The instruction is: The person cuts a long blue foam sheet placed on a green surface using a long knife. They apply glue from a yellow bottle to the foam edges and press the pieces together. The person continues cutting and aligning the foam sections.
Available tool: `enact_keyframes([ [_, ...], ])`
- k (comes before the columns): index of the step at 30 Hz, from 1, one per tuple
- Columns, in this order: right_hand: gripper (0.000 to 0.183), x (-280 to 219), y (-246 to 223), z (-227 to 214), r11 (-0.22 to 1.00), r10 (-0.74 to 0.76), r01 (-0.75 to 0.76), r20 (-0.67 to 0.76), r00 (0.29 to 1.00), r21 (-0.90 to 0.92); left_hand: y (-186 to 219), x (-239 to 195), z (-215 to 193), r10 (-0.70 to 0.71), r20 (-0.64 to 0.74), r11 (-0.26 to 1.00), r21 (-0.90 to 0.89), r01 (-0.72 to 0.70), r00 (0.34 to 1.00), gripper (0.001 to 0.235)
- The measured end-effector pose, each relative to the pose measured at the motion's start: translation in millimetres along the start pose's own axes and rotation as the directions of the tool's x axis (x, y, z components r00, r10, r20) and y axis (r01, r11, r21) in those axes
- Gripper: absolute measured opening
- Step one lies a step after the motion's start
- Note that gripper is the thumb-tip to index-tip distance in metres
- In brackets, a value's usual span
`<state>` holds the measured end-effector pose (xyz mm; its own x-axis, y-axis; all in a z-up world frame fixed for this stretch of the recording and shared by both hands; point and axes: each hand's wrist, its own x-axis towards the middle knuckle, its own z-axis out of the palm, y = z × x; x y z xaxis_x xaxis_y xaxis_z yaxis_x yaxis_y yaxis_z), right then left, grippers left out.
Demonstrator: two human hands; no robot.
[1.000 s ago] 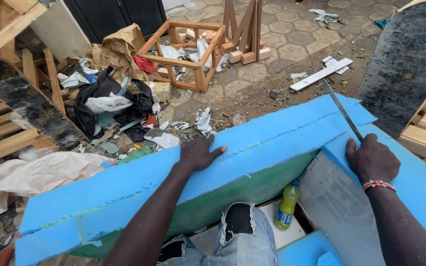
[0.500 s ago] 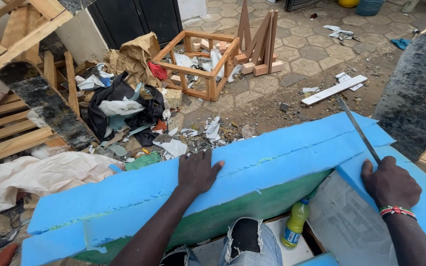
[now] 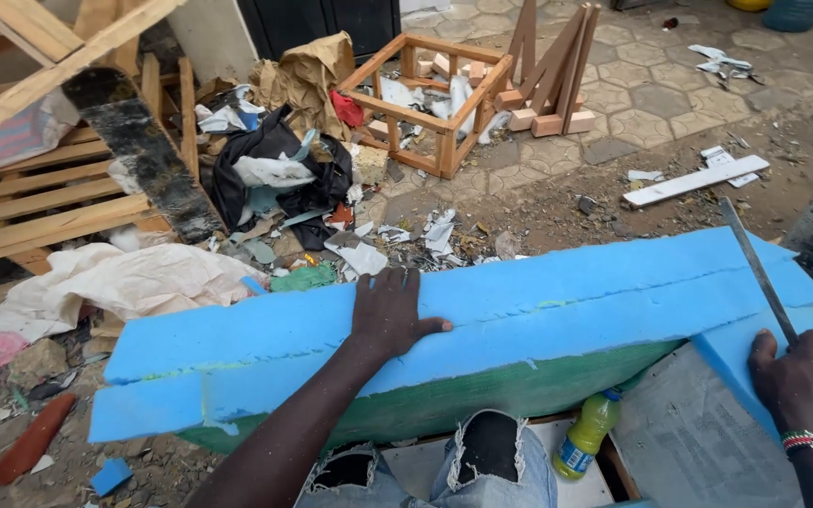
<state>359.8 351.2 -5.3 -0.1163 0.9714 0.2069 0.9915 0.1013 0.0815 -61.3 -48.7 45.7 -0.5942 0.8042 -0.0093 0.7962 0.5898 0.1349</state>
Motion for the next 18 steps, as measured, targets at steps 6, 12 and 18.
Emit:
enact_keyframes([
  [6, 0.066, 0.0, 6.4, 6.7, 0.999, -0.028, 0.026, -0.038, 0.999, -0.038, -40.1, -13.5, -31.6, 0.135, 0.196, 0.98, -0.171, -0.102, 0.971, 0.101],
  [12, 0.062, 9.5, 10.0, 33.3, 0.997, -0.071, 0.074, -0.107, 0.992, 0.019, -27.5, -29.9, -8.0, -0.033, -0.132, 0.997, 0.067, 0.042, 0.991, 0.114],
  [18, 0.064, 52.0, 35.3, 96.6, 0.992, -0.099, 0.11, -0.162, 0.982, 0.06, -38.4, -17.3, -9.6, -0.015, -0.11, 0.993, -0.121, 0.001, 0.994, 0.09],
])
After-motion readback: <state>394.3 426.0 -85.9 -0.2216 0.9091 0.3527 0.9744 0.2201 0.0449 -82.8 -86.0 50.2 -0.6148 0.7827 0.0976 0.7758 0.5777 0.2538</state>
